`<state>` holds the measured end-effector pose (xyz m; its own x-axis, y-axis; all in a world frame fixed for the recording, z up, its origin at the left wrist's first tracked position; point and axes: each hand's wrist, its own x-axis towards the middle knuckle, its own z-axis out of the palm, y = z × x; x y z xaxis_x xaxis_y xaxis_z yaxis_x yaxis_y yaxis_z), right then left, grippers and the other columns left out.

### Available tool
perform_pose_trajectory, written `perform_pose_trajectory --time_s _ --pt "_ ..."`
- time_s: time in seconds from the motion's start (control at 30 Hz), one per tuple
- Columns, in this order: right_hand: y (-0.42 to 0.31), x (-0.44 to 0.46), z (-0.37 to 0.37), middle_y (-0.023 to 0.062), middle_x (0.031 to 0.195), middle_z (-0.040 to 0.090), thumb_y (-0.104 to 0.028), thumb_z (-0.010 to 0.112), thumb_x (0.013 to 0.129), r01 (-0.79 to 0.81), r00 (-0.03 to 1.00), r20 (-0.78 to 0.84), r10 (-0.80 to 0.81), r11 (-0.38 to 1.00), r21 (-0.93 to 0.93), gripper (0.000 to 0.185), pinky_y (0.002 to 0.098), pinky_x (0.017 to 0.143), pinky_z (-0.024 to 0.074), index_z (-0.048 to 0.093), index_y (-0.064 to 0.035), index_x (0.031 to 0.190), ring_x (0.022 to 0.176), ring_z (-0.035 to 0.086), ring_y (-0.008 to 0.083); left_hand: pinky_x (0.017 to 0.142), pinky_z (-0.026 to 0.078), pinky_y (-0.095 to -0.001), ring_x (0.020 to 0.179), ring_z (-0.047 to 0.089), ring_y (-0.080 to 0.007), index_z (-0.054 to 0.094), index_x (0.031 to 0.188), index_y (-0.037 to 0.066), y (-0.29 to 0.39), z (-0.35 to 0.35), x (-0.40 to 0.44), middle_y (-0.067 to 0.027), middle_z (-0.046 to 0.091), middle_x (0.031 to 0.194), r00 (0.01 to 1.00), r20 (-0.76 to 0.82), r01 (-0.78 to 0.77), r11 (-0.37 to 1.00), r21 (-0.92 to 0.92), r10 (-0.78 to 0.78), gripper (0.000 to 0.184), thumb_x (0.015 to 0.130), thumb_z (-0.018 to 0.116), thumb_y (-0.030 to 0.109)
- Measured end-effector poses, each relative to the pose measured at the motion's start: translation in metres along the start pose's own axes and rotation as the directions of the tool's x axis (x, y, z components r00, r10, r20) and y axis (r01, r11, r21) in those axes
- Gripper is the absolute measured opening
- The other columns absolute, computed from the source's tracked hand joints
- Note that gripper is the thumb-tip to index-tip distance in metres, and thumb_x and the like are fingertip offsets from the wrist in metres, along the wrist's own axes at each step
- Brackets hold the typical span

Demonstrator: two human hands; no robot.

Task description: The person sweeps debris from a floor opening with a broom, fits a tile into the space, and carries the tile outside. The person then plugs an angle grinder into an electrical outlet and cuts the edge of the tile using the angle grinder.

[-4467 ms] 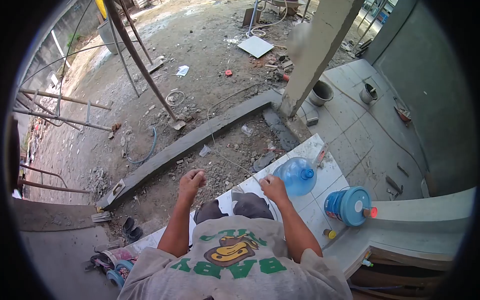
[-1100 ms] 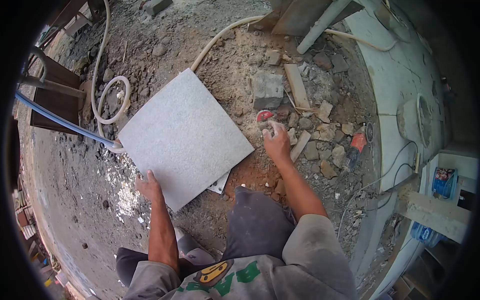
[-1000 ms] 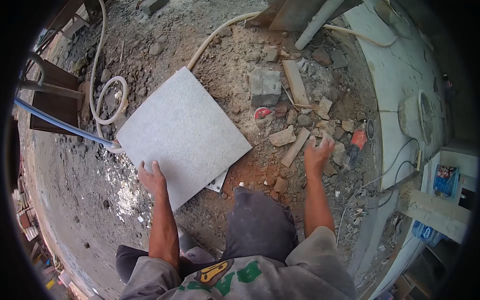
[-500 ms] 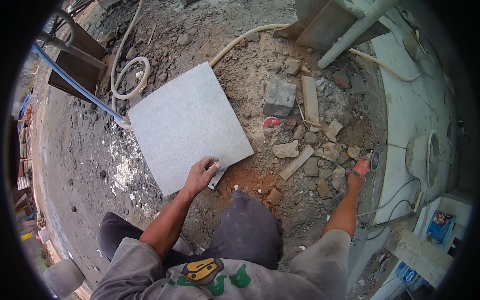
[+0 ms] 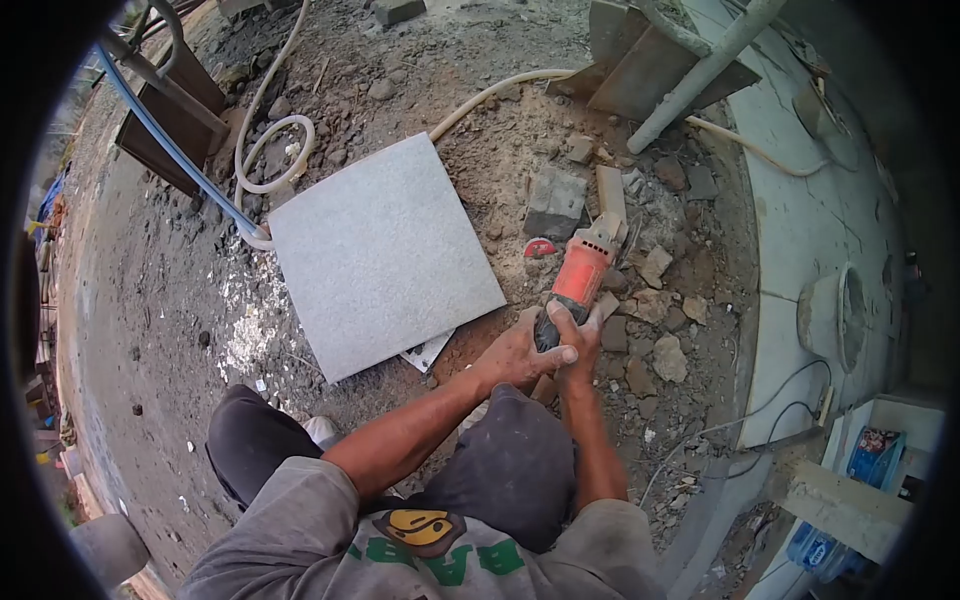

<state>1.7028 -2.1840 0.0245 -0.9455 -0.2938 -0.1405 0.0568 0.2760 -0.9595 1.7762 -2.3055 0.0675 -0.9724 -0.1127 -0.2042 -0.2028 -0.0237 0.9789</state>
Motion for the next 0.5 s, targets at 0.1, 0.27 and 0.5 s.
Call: perform_pose_trajectory --time_s 0.1,0.27,0.5 --pt "0.01 0.008 0.016 0.0089 0.1 0.052 -0.035 0.055 0.092 0.428 0.897 0.074 -0.436 0.817 -0.385 0.038 0.0347 0.071 0.0469 0.051 -0.0018 0.109 0.083 0.055 0.0167 0.089 0.045 -0.0368 0.1 0.057 -0.0278 0.041 0.124 -0.004 -0.01 -0.022 0.01 -0.0172 0.056 0.102 1.0 0.028 0.007 0.999 -0.035 -0.006 0.094 0.066 0.076 0.06" --pt "-0.039 0.022 0.033 0.0079 0.098 0.058 -0.049 0.049 0.095 -0.17 0.964 0.266 0.009 0.79 0.589 0.048 0.0311 0.074 0.0503 0.052 -0.0045 0.113 0.084 0.061 0.0192 0.089 0.044 -0.0335 0.102 0.053 -0.0195 0.041 0.128 -0.002 -0.003 -0.037 0.003 -0.0082 0.054 0.107 0.995 -0.051 -0.091 0.983 -0.162 0.084 0.089 0.065 0.081 0.046" --pt "-0.021 0.03 0.065 0.0049 0.097 0.06 -0.032 0.07 0.082 -0.414 0.904 0.402 0.147 0.537 0.735 0.052 0.0326 0.073 0.0527 0.05 -0.0052 0.121 0.078 0.062 0.017 0.079 0.047 -0.0297 0.09 0.055 -0.015 0.045 0.125 0.001 -0.024 -0.076 -0.016 -0.006 0.056 0.099 0.94 0.292 0.283 0.886 -0.367 -0.179 0.076 0.069 0.081 0.038"
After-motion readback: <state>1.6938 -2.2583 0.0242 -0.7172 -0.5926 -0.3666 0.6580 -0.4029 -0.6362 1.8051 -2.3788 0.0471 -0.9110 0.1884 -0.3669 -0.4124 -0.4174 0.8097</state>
